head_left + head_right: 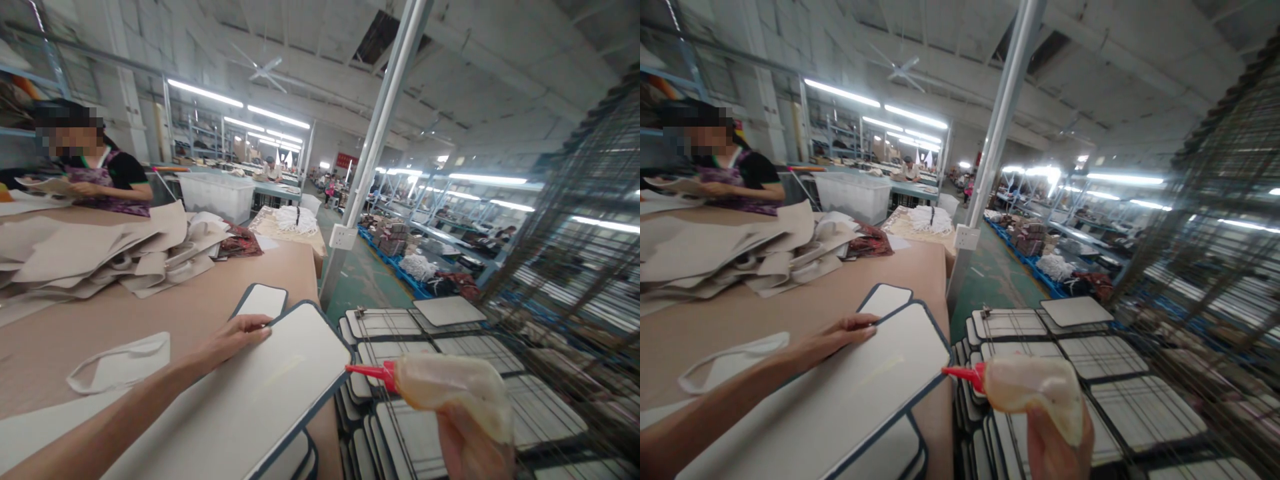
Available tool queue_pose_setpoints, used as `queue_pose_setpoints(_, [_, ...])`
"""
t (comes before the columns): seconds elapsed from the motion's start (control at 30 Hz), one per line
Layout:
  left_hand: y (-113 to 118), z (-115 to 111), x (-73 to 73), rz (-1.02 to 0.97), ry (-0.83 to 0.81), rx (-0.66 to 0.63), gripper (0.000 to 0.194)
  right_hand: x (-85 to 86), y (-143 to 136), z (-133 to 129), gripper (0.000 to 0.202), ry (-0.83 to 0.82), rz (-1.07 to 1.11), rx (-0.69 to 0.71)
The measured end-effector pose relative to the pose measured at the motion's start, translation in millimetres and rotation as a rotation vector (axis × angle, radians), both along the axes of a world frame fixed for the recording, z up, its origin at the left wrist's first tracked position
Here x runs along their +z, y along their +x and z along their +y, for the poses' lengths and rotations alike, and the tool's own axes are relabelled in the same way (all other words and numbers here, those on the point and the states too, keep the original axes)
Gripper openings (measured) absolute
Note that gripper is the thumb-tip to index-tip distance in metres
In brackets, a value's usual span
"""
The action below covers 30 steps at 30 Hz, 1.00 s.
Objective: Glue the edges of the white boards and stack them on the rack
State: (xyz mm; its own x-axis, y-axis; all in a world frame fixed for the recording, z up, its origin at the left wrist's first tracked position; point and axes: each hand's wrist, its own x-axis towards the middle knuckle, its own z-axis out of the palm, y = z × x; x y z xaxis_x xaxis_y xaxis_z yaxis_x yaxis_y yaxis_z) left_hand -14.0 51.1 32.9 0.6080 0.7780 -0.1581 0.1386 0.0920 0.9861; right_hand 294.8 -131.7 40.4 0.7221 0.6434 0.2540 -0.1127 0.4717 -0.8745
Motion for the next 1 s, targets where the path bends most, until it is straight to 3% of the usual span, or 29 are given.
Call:
queue_pose_setpoints(0.13, [5.2,-9.7,-5.9,0.018,-0.044,0.136,0.054,2.5,1.4,7.8,0.051,0.026,0.016,-0.142])
queue_pose_setpoints(0.23, [8.1,-17.7,-6.1,0.016,-0.068,0.183,0.056,4.4,1.0,12.2,0.046,0.058,0.011,-0.141])
queue_pose_setpoints(0.5, [3.9,-23.0,-18.5,-0.005,-0.116,0.177,0.051,-0.8,0.6,17.8,0.043,0.055,0.03,-0.058])
queue_pose_setpoints(0.67, [3.8,-26.4,-17.7,0.016,-0.155,0.216,0.059,0.4,-2.2,23.4,0.036,0.099,-0.027,0.021])
queue_pose_setpoints(0.87, [6.2,-28.9,-11.8,-0.021,-0.141,0.161,0.053,3.7,3.0,37.8,0.044,0.131,0.04,-0.084])
queue_pose_setpoints(1.0, [3.6,-31.1,-13.7,-0.024,-0.144,0.152,0.049,0.0,5.5,39.7,0.045,0.109,0.038,-0.072])
